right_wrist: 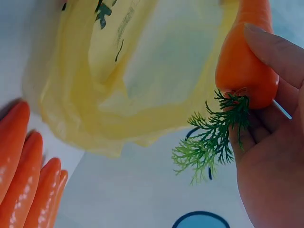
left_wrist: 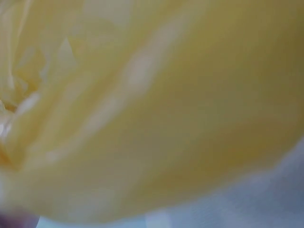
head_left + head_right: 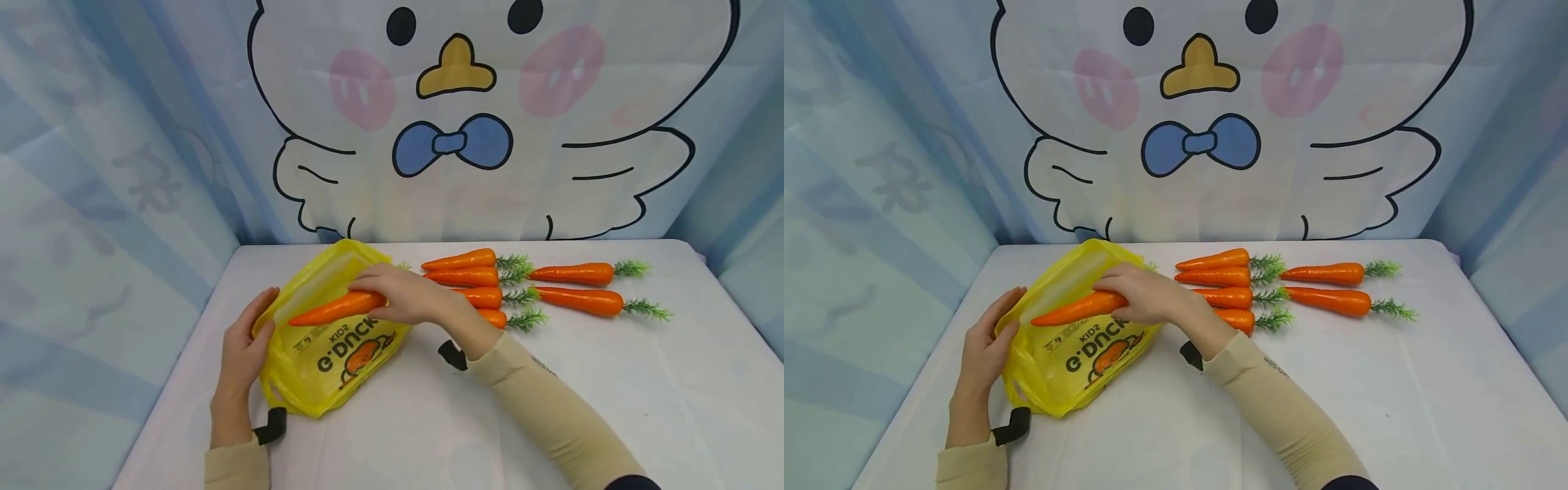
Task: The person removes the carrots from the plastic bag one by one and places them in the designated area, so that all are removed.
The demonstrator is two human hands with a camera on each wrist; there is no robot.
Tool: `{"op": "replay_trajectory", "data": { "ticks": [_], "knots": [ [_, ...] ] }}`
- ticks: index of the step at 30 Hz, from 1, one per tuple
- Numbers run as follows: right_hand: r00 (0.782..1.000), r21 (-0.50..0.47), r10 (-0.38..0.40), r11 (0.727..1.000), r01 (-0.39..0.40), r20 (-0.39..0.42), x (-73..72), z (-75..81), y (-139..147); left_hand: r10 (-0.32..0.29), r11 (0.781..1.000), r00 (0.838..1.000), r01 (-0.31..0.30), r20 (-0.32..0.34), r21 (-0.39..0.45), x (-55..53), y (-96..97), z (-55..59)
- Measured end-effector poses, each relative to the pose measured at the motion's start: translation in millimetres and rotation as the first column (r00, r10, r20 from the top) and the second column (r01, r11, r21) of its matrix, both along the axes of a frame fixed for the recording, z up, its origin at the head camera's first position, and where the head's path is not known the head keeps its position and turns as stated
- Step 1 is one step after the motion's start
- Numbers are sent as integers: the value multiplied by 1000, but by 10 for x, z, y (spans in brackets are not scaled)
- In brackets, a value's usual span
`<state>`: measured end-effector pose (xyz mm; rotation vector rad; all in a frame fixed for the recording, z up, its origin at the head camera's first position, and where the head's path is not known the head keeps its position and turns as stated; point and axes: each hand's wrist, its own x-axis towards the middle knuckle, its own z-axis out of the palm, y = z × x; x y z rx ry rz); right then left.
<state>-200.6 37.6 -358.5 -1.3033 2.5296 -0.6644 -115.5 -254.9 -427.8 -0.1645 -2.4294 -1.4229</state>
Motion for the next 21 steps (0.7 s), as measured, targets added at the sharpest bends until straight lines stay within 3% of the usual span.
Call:
{"op": "replay_trajectory", "data": {
  "ticks": [5,13,21],
  "knots": [
    [999,-30,-38,999,38,10,-21,-4,162,-3,1000,1000,3,-15,-8,0,-25,-22],
    [997,-91,-62,994,58,-40,-37,4,489,-9,1000,999,9,-44,1,-8,-34,-57],
    [989,-140,-142,981,136,-33,1,24,843,-12,1000,999,13,-46,22,-6,-25,-45]
  ]
}}
